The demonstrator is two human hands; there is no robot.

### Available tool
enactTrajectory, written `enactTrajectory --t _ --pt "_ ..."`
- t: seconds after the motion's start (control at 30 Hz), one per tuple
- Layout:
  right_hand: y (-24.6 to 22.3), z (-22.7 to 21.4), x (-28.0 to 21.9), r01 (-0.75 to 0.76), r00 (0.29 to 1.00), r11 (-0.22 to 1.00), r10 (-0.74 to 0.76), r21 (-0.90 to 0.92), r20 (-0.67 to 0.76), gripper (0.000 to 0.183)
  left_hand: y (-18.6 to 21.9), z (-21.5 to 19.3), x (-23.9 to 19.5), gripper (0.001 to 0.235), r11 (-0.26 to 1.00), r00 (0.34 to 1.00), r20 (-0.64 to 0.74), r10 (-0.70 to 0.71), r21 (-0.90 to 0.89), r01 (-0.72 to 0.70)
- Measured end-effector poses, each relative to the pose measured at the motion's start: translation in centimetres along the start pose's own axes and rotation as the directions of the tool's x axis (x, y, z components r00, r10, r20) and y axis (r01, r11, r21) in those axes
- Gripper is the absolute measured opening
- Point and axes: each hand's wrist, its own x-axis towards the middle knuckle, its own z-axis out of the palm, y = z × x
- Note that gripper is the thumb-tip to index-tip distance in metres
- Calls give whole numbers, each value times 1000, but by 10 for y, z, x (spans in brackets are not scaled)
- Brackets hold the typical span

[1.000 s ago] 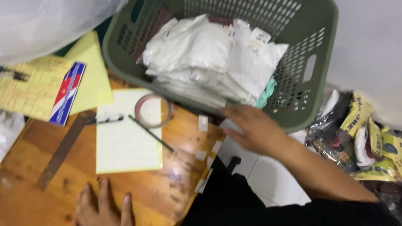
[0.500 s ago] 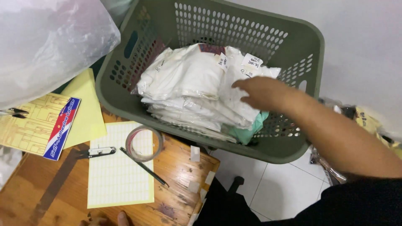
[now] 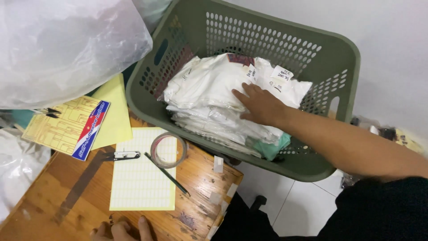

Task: Folding t-shirts and placing them into clear plastic bags for final packaging.

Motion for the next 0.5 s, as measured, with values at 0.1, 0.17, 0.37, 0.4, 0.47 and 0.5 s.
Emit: enactTrajectory --t 0.1,0.17,0.37,0.4,0.47,0.5 --pt "8 -4 7 17 1000 999 -17 31 2 69 -6 2 1 29 1000 1000 -2 4 19 -4" --pt "10 -18 3 -29 997 995 22 95 76 67 -16 7 2 29 999 999 -15 34 41 -33" --pt "46 -12 5 85 961 995 -67 53 -269 26 -19 2 16 39 997 993 93 75 27 -78" --pt "46 -15 3 129 916 986 -78 105 -393 22 -20 2 16 39 995 993 59 97 15 -98" --pt "44 -21 0 177 858 973 -78 149 -507 20 -23 7 12 39 993 993 29 117 2 -117" --pt "42 -24 0 265 774 958 -142 112 -617 16 -26 12 10 39 992 991 -15 129 -7 -129"
